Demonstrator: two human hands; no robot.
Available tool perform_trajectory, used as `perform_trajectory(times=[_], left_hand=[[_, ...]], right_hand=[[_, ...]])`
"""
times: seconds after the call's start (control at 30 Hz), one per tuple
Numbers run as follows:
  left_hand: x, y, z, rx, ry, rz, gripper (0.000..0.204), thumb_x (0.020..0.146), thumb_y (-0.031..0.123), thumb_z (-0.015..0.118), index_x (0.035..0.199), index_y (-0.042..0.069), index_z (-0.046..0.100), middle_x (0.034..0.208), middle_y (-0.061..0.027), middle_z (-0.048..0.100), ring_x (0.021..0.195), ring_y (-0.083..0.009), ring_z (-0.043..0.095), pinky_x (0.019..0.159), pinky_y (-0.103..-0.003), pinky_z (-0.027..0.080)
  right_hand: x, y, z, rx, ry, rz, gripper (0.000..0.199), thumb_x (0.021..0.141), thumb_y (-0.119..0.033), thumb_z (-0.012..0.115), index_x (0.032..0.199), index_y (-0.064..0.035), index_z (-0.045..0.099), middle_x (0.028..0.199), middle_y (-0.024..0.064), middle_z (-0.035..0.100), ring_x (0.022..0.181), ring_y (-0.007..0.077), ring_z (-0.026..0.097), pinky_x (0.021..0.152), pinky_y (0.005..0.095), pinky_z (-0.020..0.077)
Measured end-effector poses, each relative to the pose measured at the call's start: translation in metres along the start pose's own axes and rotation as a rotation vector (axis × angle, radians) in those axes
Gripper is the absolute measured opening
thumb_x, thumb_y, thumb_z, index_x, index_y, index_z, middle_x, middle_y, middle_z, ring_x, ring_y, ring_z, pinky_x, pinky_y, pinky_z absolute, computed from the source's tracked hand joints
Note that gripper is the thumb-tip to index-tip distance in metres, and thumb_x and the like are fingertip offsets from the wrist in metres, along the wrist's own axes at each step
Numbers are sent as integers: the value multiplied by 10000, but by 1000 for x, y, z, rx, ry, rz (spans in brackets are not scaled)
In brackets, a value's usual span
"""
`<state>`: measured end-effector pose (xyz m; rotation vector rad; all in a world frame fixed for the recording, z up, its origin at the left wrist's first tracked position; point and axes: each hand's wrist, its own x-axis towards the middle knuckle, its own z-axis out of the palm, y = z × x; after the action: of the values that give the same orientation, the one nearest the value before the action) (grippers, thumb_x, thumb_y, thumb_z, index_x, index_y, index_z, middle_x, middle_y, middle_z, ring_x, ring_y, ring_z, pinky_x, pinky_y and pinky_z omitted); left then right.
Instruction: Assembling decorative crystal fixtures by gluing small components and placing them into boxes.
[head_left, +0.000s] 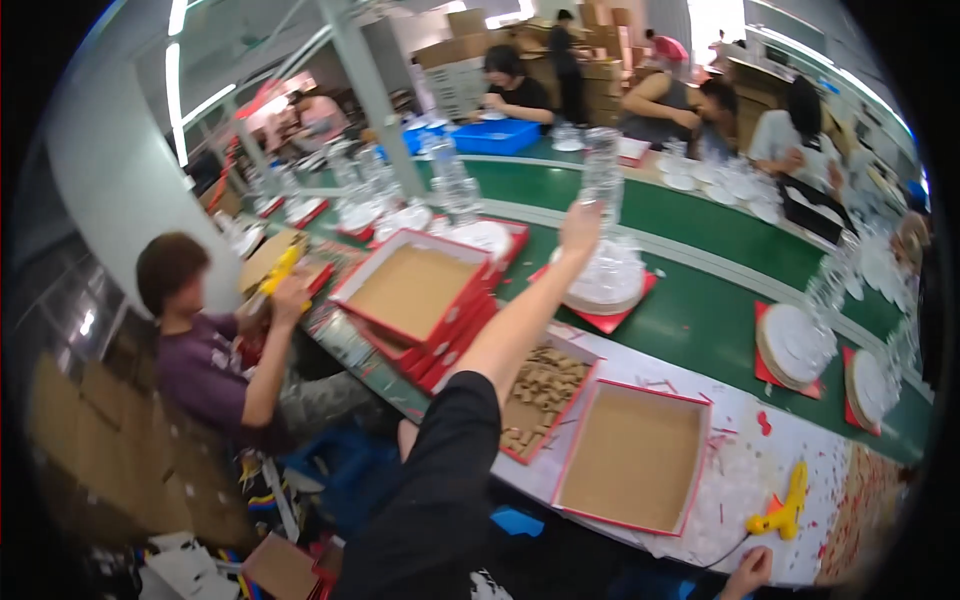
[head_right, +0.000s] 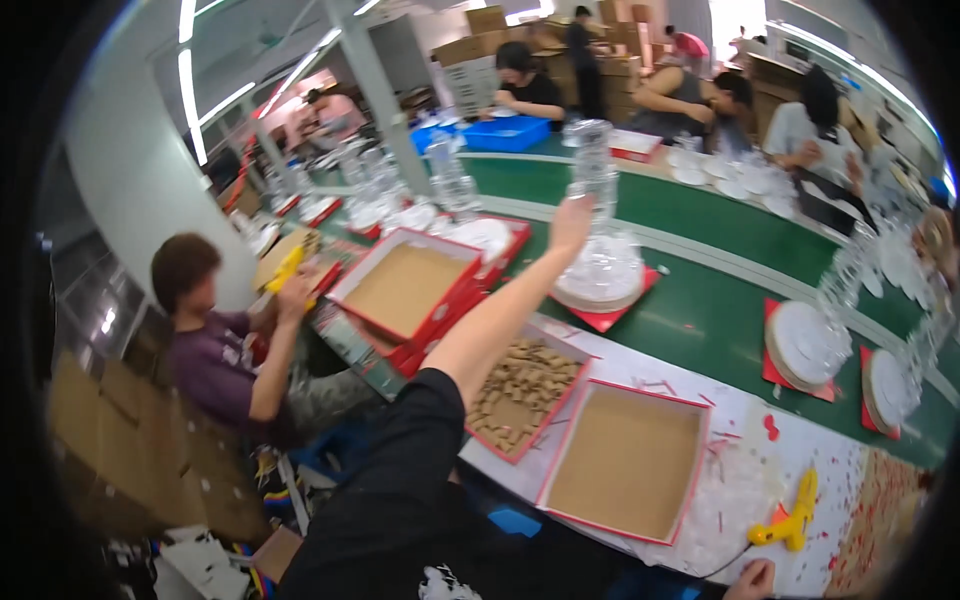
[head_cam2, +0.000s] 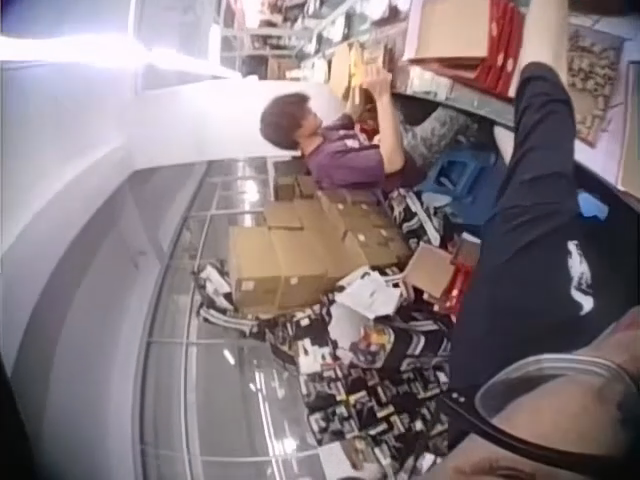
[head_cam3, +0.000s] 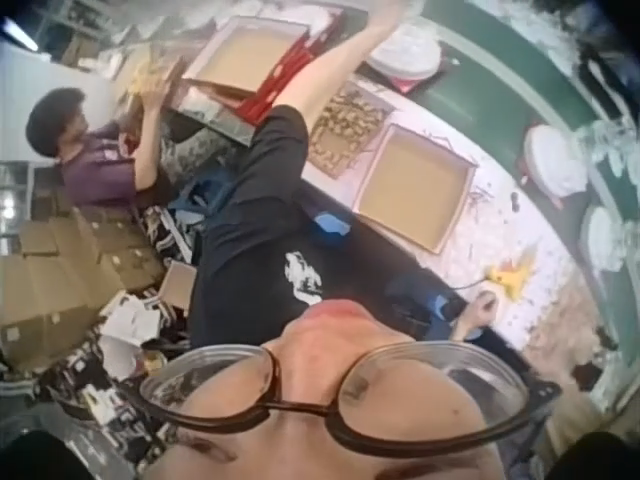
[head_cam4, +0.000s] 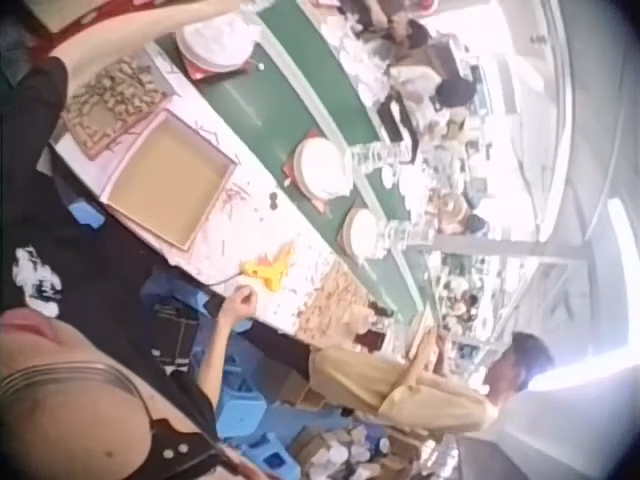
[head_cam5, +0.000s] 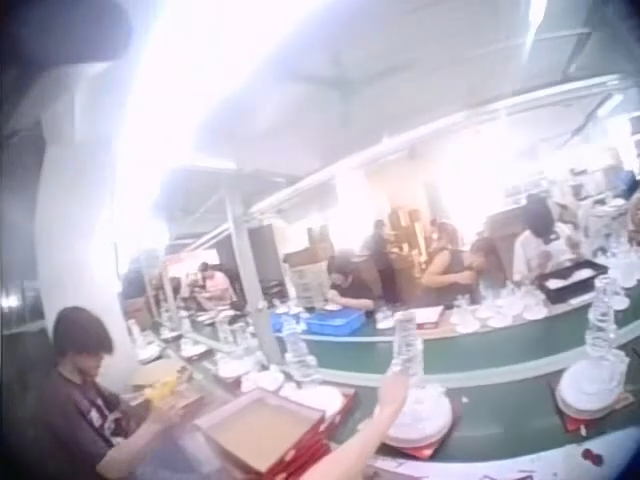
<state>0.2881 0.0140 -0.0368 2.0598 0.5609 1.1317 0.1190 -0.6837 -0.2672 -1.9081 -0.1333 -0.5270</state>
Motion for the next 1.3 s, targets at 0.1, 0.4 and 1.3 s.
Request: perform_trajectory(times=[0.1, 0.4, 1.3], left_hand=[[-20, 51, -54, -252, -125, 90, 525, 899, 518, 529, 931, 0, 611, 844, -191, 630, 819, -259, 638, 701, -389, 476], [-137, 168, -156, -841, -448, -96, 548, 951, 476, 477, 1186, -4, 597, 1032, -80, 658, 925, -109, 596, 764, -271, 482], [-254, 117, -89, -367, -390, 121, 624, 928, 630, 349, 647, 77, 287, 628, 57, 259, 592, -76, 261, 520, -284, 197]], right_hand=[[2, -27, -4, -109, -50, 101, 307, 979, -202, 468, 712, -54, 429, 626, -14, 412, 556, 63, 374, 494, 215, 317], [10, 9, 10, -49, 133, 106, 180, 939, -136, 498, 870, -8, 605, 683, -27, 490, 612, 66, 433, 522, 242, 374], [4, -117, 41, -323, 277, 64, 200, 872, -166, 590, 761, -9, 648, 576, 36, 612, 507, 67, 545, 500, 229, 420]])
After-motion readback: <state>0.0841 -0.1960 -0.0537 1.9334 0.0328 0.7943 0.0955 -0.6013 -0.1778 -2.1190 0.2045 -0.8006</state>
